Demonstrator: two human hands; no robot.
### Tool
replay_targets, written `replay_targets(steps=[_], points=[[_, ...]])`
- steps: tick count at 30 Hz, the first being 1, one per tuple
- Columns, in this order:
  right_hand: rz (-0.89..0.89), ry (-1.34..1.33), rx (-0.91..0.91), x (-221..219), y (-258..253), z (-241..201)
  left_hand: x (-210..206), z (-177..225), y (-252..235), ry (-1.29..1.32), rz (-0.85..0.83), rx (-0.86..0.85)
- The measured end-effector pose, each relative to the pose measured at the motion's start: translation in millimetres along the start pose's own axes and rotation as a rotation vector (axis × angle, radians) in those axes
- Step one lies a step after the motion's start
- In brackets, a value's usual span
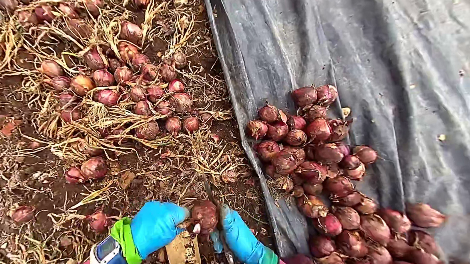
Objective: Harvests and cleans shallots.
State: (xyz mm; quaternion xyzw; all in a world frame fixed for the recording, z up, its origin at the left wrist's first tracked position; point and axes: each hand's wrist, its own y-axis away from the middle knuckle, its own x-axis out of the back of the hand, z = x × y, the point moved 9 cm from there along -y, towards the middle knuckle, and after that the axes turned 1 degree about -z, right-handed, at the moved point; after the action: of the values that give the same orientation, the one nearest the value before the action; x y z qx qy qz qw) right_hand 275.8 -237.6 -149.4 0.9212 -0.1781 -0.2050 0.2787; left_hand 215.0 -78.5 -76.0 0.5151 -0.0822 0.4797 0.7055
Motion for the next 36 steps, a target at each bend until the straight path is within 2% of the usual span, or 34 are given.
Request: replay_targets(steps=[2,5,6,9,10,11,13,15,17,20,21,23,25,27,29,32,34,36], points=[[0.048,0.134,-0.088,11,-9,-14,12,-3,0,-0.071,-0.005,-0.020],[0.119,0.080,-0.106,23,-7,-12,36,-13,-7,-0.056,0.140,0.026],[0.113,0.081,-0.119,25,-5,-5,39,-3,-12,-0.039,0.110,0.042],[-0.037,0.232,-0.123,24,12,0,19,67,-33,-0.135,-0.287,0.018],[-0.022,0.234,-0.089,32,19,-7,14,91,-42,-0.164,-0.348,-0.032],[0.055,0.194,-0.042,46,31,-13,15,107,-51,-0.170,-0.340,-0.067],[0.329,0.056,0.111,85,58,-33,43,105,-68,-0.152,-0.172,-0.041],[0.578,-0.135,0.296,126,79,-55,92,54,-61,-0.054,0.090,0.128],[0.697,-0.258,0.298,151,93,-45,117,-13,-10,0.126,0.336,0.309],[0.705,-0.180,0.143,155,91,-7,78,-104,91,0.261,0.547,0.602],[0.690,-0.126,0.076,146,86,6,49,-132,117,0.285,0.570,0.720],[0.611,-0.030,-0.032,119,73,28,-39,-171,160,0.343,0.463,0.986],[0.512,0.061,-0.094,86,58,39,-147,-185,184,0.451,0.219,1.189],[0.409,0.105,-0.113,58,45,46,-243,-172,186,0.605,0.030,1.272],[0.326,0.102,-0.108,33,34,46,-296,-153,170,0.754,0.065,1.327],[0.264,0.086,-0.100,12,32,41,-305,-151,155,0.983,0.354,1.372],[0.247,0.068,-0.098,11,39,42,-290,-152,146,1.107,0.489,1.261],[0.248,0.040,-0.138,16,39,46,-244,-148,127,1.194,0.604,1.078]])
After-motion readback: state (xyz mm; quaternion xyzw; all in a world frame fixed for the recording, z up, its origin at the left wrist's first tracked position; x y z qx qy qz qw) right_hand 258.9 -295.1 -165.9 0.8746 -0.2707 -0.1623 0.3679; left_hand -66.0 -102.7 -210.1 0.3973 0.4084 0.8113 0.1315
